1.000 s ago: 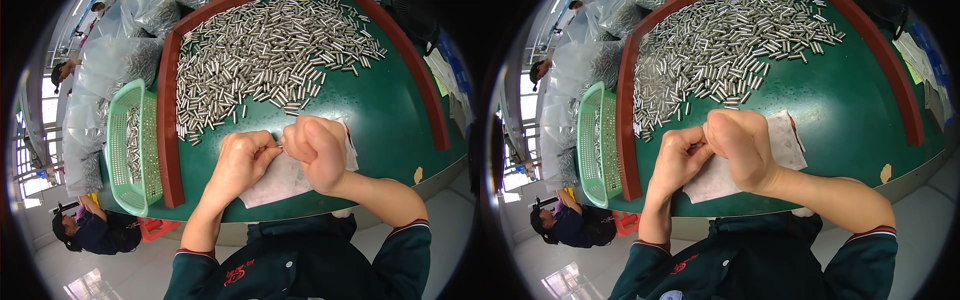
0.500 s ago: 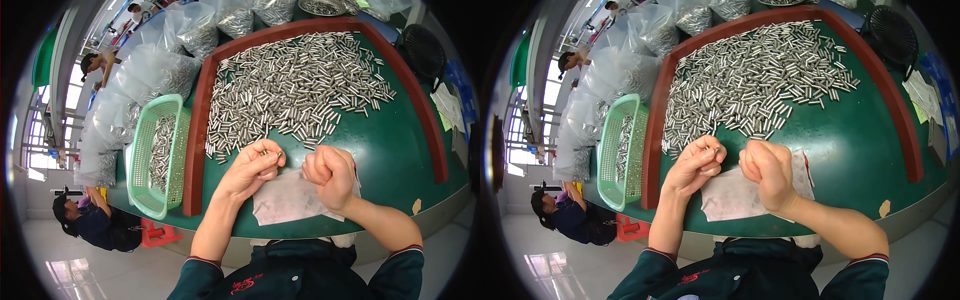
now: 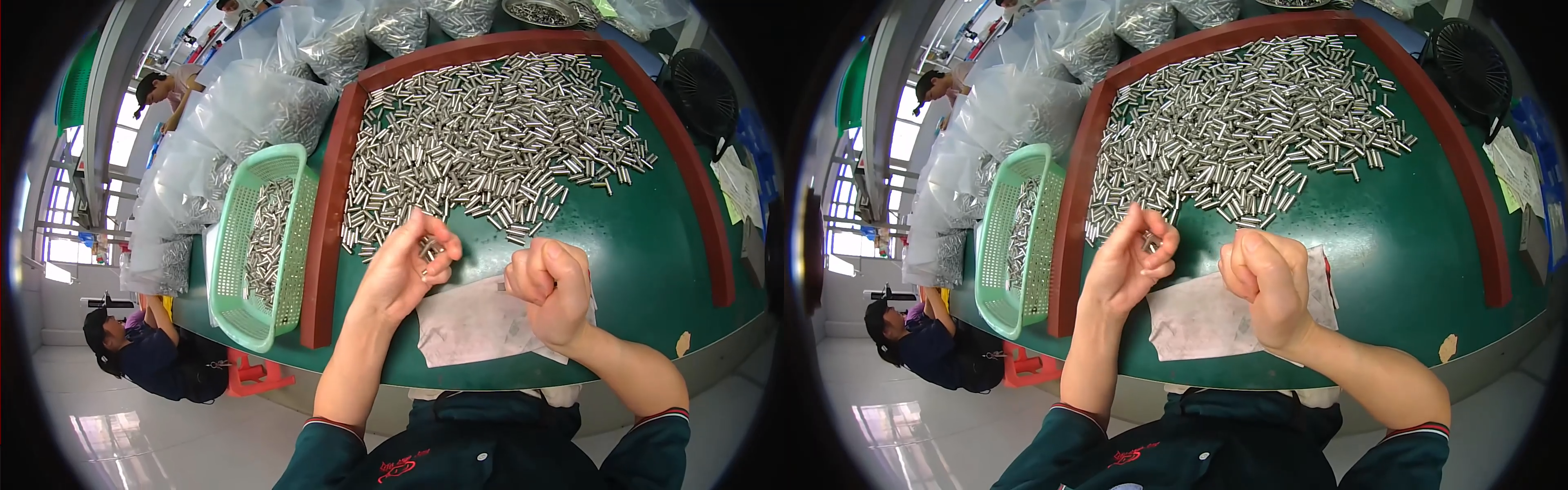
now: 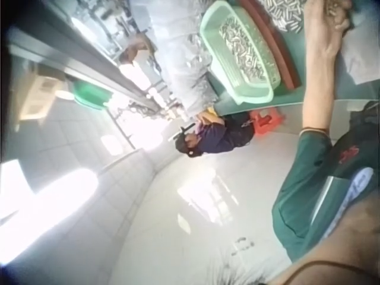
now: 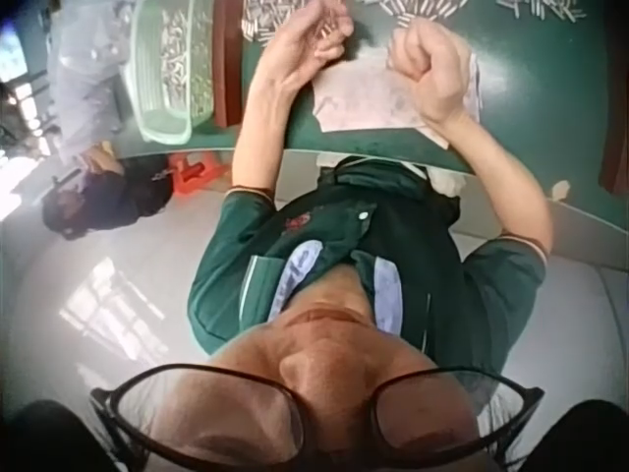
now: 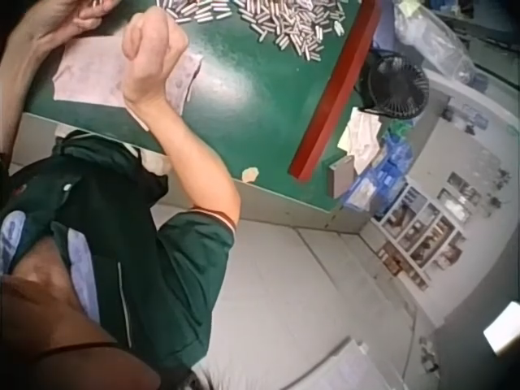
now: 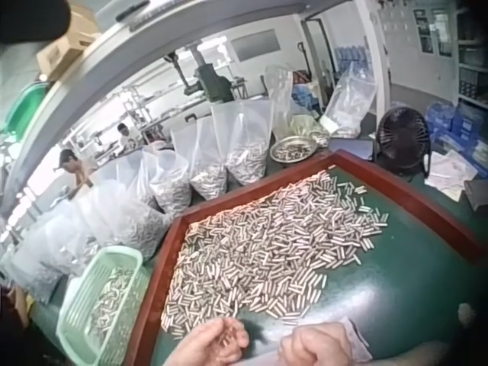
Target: Assembling small cylindrical metal components at a manufacturing workbench.
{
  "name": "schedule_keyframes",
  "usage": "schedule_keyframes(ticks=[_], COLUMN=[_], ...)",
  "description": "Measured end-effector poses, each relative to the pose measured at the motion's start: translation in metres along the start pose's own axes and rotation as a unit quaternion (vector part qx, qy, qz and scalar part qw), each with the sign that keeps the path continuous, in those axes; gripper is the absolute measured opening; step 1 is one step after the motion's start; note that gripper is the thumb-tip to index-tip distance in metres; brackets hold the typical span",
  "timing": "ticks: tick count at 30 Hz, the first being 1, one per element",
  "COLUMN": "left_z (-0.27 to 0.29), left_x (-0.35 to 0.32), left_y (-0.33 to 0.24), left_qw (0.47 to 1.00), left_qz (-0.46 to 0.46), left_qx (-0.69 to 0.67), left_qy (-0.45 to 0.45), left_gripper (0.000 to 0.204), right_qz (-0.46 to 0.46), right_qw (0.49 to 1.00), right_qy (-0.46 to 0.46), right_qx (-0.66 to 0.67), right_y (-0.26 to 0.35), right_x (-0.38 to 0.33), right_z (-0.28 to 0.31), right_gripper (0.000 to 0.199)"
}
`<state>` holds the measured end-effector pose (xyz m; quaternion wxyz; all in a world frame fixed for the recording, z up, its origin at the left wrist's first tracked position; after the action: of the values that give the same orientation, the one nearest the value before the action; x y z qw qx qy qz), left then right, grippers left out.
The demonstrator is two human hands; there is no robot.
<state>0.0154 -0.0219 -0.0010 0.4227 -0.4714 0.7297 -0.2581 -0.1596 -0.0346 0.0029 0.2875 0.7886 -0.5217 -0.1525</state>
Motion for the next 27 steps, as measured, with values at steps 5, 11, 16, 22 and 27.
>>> schedule_keyframes(ticks=[5, 11, 16, 22, 27], left_z=[0.015, 0.000, -0.001, -0.009, -0.036], left_x=[-0.004, -0.010, -0.005, -0.007, -0.015], left_y=[-0.016, -0.019, -0.011, -0.010, 0.009], left_qw=[0.977, 0.671, 0.602, 0.690, 0.717], left_qz=[-0.116, -0.161, -0.174, -0.156, -0.138], left_qx=[0.155, 0.664, 0.729, 0.677, 0.682], left_qy=[-0.089, -0.288, -0.274, -0.203, -0.031], left_gripper=[0.026, 0.011, 0.014, 0.004, 0.004], right_qz=[-0.004, -0.007, -0.006, 0.002, 0.003], right_qw=[1.000, 1.000, 1.000, 1.000, 1.000], right_qy=[-0.003, -0.002, -0.008, -0.014, 0.000], right_qx=[0.003, -0.002, -0.002, -0.006, 0.025], right_y=[0.000, 0.001, 0.000, 0.002, 0.001], right_x=[0.000, 0.000, 0.001, 0.000, 0.000], right_z=[0.000, -0.001, 0.000, 0.002, 0.003], right_gripper=[0.036, 0.036, 0.037, 0.037, 0.037])
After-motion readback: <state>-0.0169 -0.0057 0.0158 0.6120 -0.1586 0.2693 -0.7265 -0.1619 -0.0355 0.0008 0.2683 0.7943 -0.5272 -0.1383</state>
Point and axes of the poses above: each hand's wrist, its own x-axis towards the middle knuckle, its own z-axis out of the back of the hand, y = z × x, the point moved 2 cm from there along x, towards the middle knuckle, and after that the axes turned 11 degrees about x, right-handed, at the moved point
